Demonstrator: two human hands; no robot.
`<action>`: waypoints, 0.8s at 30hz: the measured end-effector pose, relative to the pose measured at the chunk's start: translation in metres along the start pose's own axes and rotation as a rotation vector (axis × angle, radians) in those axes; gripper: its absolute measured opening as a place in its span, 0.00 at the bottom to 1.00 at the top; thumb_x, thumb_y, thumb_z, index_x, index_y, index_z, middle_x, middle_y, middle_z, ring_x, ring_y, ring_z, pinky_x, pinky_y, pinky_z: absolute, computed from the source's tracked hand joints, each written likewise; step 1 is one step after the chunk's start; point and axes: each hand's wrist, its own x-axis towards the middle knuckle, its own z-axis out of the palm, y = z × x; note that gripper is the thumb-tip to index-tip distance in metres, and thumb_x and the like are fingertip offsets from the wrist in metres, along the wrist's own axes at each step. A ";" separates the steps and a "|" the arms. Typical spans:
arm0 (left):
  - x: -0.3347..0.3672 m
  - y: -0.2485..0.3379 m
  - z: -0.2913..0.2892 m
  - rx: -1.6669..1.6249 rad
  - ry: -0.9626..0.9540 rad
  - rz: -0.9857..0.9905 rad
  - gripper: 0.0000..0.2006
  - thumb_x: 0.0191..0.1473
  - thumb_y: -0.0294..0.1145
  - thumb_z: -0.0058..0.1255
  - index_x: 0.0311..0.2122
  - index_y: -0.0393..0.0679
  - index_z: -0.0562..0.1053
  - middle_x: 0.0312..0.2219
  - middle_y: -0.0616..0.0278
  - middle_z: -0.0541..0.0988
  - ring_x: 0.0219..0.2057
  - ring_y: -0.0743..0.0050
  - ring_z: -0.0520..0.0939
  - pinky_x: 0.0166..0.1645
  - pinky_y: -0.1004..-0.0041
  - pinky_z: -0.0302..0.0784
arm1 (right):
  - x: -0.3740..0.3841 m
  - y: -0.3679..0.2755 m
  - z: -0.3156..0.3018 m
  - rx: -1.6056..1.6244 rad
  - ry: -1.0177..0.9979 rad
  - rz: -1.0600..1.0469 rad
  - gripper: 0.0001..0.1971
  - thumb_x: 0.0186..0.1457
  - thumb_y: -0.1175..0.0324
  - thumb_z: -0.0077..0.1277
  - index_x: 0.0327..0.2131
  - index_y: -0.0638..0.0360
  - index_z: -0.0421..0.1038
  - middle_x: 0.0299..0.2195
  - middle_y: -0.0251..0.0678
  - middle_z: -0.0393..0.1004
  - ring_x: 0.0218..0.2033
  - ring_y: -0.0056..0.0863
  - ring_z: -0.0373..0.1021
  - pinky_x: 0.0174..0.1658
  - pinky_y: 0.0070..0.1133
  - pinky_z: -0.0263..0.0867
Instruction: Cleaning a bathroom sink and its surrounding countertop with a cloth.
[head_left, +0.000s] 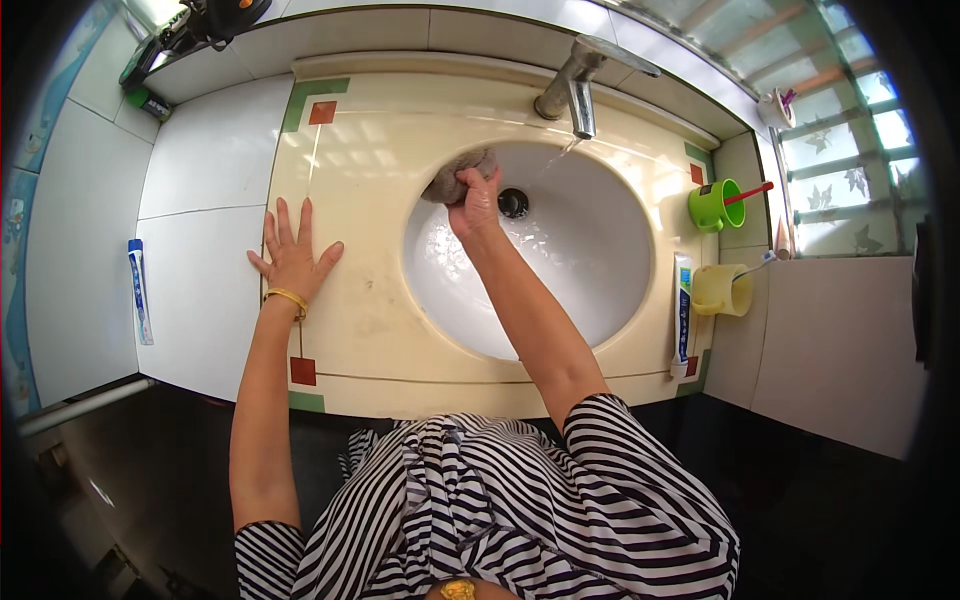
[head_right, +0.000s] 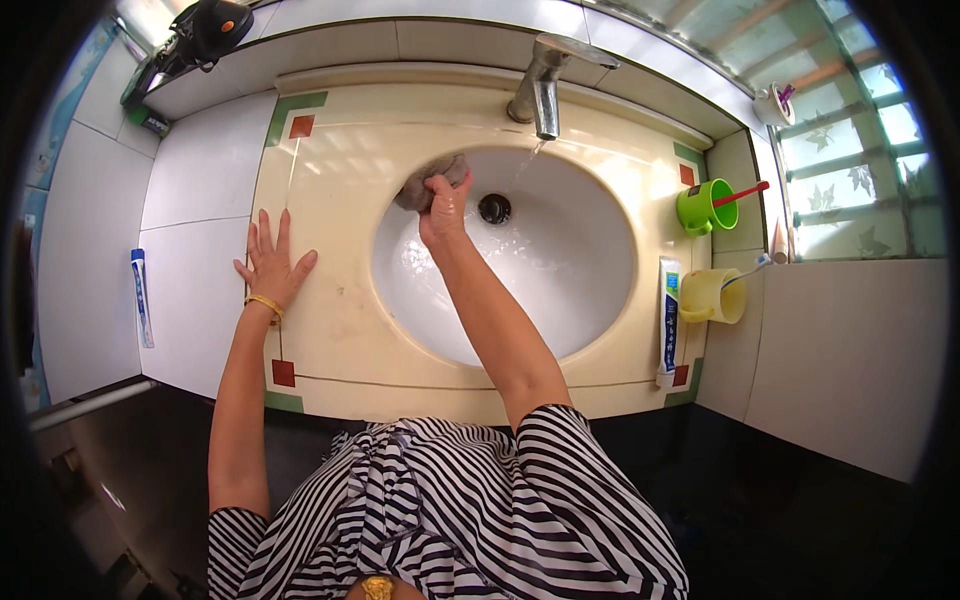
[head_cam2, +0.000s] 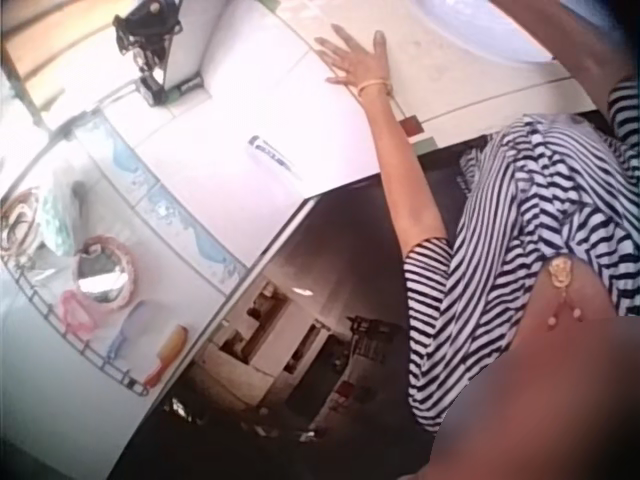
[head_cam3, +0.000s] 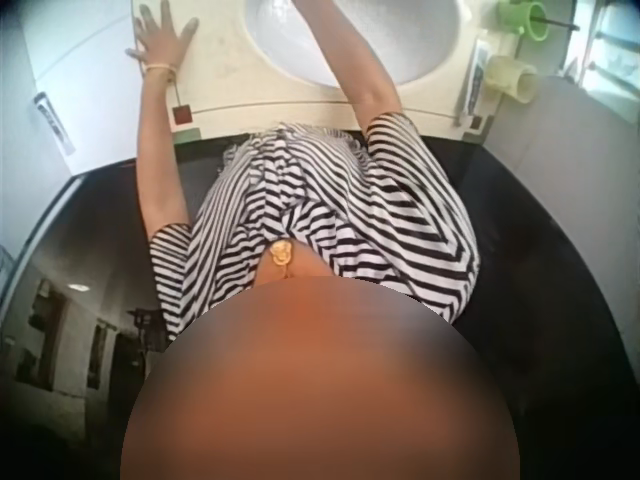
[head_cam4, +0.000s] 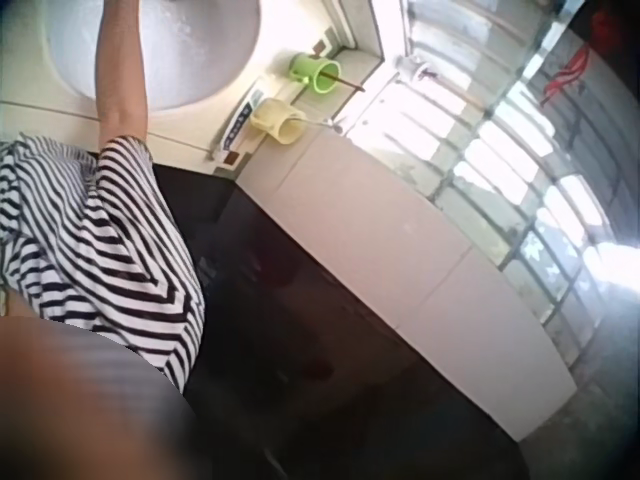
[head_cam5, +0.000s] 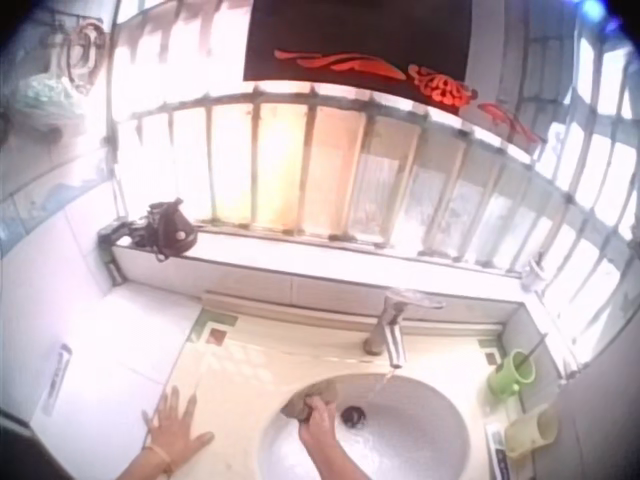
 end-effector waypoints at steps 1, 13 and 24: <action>0.002 0.007 -0.002 -0.001 0.002 0.017 0.42 0.43 0.65 0.40 0.61 0.61 0.42 0.61 0.60 0.33 0.61 0.56 0.30 0.53 0.35 0.24 | -0.007 0.019 -0.009 -0.082 -0.109 -0.007 0.37 0.37 0.81 0.43 0.54 0.44 0.44 0.46 0.34 0.57 0.46 0.32 0.58 0.48 0.31 0.58; 0.002 0.007 -0.004 -0.011 -0.018 0.002 0.43 0.42 0.65 0.40 0.61 0.62 0.42 0.61 0.61 0.33 0.61 0.57 0.30 0.53 0.35 0.23 | -0.035 -0.028 -0.092 -2.012 -1.347 -0.555 0.19 0.41 0.71 0.48 0.41 0.43 0.63 0.45 0.32 0.60 0.48 0.35 0.56 0.48 0.29 0.54; 0.002 0.010 -0.006 -0.004 -0.054 -0.005 0.42 0.43 0.65 0.40 0.61 0.63 0.41 0.61 0.63 0.31 0.62 0.58 0.30 0.53 0.36 0.23 | 0.044 -0.170 -0.091 -2.740 -0.868 -1.506 0.13 0.45 0.66 0.43 0.38 0.44 0.67 0.42 0.28 0.61 0.49 0.32 0.54 0.49 0.33 0.52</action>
